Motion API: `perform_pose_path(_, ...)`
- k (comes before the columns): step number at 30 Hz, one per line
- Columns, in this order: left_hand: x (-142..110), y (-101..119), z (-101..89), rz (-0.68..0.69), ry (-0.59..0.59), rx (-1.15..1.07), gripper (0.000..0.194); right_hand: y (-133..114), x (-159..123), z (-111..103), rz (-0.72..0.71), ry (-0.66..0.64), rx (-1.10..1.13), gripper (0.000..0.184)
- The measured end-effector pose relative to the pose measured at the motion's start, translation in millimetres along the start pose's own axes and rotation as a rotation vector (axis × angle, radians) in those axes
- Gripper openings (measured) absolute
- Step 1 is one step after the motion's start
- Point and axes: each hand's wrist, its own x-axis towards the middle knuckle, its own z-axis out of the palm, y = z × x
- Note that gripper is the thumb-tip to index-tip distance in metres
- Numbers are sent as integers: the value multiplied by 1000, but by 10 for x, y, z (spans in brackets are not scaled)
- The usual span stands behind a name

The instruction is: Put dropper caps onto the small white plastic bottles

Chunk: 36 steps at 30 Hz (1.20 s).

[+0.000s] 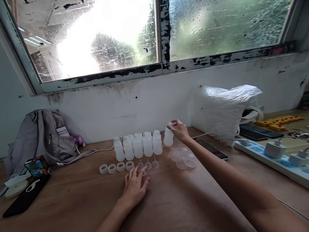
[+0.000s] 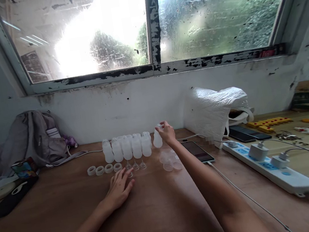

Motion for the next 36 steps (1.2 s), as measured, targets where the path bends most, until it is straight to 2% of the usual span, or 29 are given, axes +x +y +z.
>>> perform_pose_path(6,-20,6,3,34,-57,21,48,181,61,249,-1,-56,-66,36)
perform_pose_path(14,-39,23,1,18,-51,43,49,188,57,351,-48,-85,-17,35)
perform_pose_path(20,-42,28,3,20,-46,76,46,173,44,354,-13,-84,-29,41)
perform_pose_path(31,-58,19,15,81,45,83,42,168,-59,298,-6,-126,-65,50)
perform_pose_path(34,-67,36,-6,98,61,75,41,76,-132,229,3,-102,-68,52)
perform_pose_path(36,-75,52,-22,108,74,74,40,-57,-263,167,-45,-27,-47,43)
